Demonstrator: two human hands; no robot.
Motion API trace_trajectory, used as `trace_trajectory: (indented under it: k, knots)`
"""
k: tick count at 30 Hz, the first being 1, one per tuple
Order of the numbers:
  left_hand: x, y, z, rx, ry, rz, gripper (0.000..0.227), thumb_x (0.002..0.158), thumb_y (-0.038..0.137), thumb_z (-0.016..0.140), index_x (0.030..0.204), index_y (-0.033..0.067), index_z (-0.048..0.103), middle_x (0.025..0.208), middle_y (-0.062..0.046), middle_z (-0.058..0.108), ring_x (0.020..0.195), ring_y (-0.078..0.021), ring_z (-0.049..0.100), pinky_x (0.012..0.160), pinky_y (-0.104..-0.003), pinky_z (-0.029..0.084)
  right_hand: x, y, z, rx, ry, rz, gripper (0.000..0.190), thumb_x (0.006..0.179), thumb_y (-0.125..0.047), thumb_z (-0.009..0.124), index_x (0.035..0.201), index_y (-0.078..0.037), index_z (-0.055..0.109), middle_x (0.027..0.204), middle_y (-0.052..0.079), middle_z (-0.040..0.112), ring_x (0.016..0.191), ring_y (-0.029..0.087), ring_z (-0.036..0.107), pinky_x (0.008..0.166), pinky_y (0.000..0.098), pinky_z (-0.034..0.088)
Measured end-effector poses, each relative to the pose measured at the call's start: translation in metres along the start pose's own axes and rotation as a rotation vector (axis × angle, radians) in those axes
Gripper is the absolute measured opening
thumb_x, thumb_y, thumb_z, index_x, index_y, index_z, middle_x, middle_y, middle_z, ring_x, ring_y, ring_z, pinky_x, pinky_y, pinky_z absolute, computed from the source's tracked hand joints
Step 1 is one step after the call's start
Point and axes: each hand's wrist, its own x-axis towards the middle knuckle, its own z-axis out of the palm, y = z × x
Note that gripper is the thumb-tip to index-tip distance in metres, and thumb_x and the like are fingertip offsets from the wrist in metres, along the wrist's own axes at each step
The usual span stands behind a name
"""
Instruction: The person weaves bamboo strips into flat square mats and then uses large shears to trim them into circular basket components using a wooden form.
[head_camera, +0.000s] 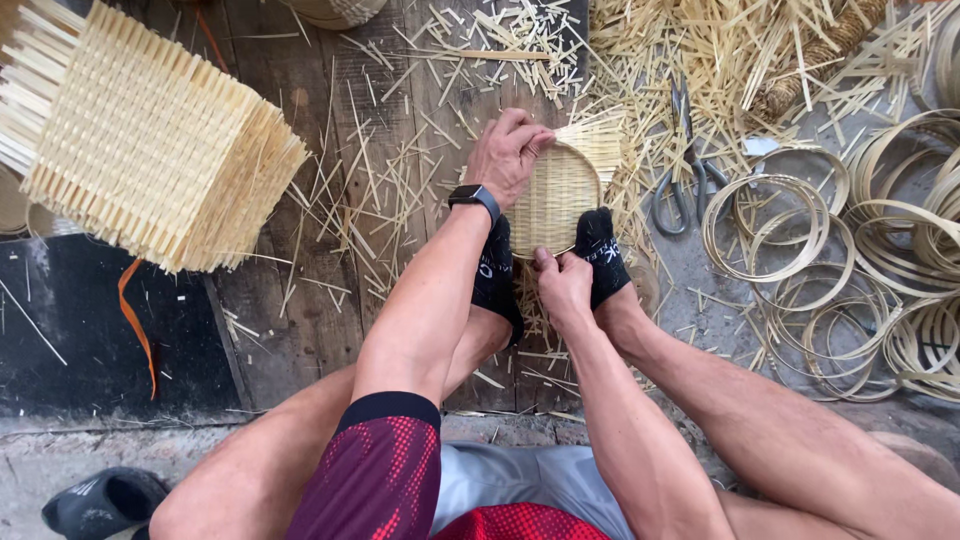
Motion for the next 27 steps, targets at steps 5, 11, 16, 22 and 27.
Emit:
trace_trajectory:
  k: [5, 11, 16, 22, 27]
  knots:
    - [0.009, 0.006, -0.007, 0.059, 0.01, 0.123, 0.027, 0.1, 0.041, 0.06, 0.098, 0.0207, 0.078, 0.106, -0.004, 0.066, 0.096, -0.0293, 0.062, 0.084, -0.04, 0.053, -0.014, -0.065, -0.036, -0.47, -0.176, -0.057, 0.045, 0.102, -0.038, 0.07, 0.082, 0.002, 0.077, 0.068, 0.014, 0.071, 0.059, 0.018, 0.061, 0.06, 0.0348, 0.05]
    - [0.008, 0.004, -0.011, -0.049, -0.1, -0.012, 0.027, 0.103, 0.037, 0.059, 0.103, 0.0155, 0.075, 0.097, -0.008, 0.073, 0.089, -0.0308, 0.071, 0.076, -0.041, 0.057, 0.058, -0.147, -0.048, -0.537, 0.331, -1.43, 0.027, 0.084, -0.018, 0.077, 0.101, 0.001, 0.07, 0.094, 0.014, 0.07, 0.089, 0.028, 0.063, 0.075, 0.0424, 0.053]
    - [0.013, 0.0, -0.007, -0.167, -0.099, -0.075, 0.022, 0.1, 0.031, 0.064, 0.103, 0.0146, 0.078, 0.095, -0.009, 0.077, 0.086, -0.0276, 0.074, 0.074, -0.038, 0.058, 0.122, -0.111, -0.028, -0.221, -0.126, -0.785, 0.014, 0.102, -0.017, 0.069, 0.101, -0.004, 0.073, 0.085, 0.01, 0.072, 0.074, 0.016, 0.067, 0.066, 0.0301, 0.051]
    - [0.015, -0.008, 0.002, -0.368, -0.123, -0.27, 0.022, 0.093, 0.031, 0.071, 0.1, 0.0118, 0.08, 0.086, -0.01, 0.08, 0.074, -0.0207, 0.074, 0.067, -0.033, 0.057, 0.146, -0.093, -0.03, -0.039, -0.249, -0.573, 0.02, 0.102, -0.019, 0.07, 0.099, -0.001, 0.078, 0.081, 0.018, 0.069, 0.07, 0.022, 0.055, 0.063, 0.0365, 0.045]
    - [0.018, -0.005, -0.003, -0.131, -0.171, -0.37, 0.038, 0.092, 0.044, 0.07, 0.093, 0.0082, 0.081, 0.078, -0.015, 0.076, 0.071, -0.0265, 0.071, 0.067, -0.039, 0.055, 0.116, -0.111, -0.022, -0.526, -0.06, -0.671, 0.044, 0.109, -0.034, 0.051, 0.094, 0.001, 0.073, 0.087, 0.023, 0.07, 0.08, 0.037, 0.065, 0.075, 0.0473, 0.052]
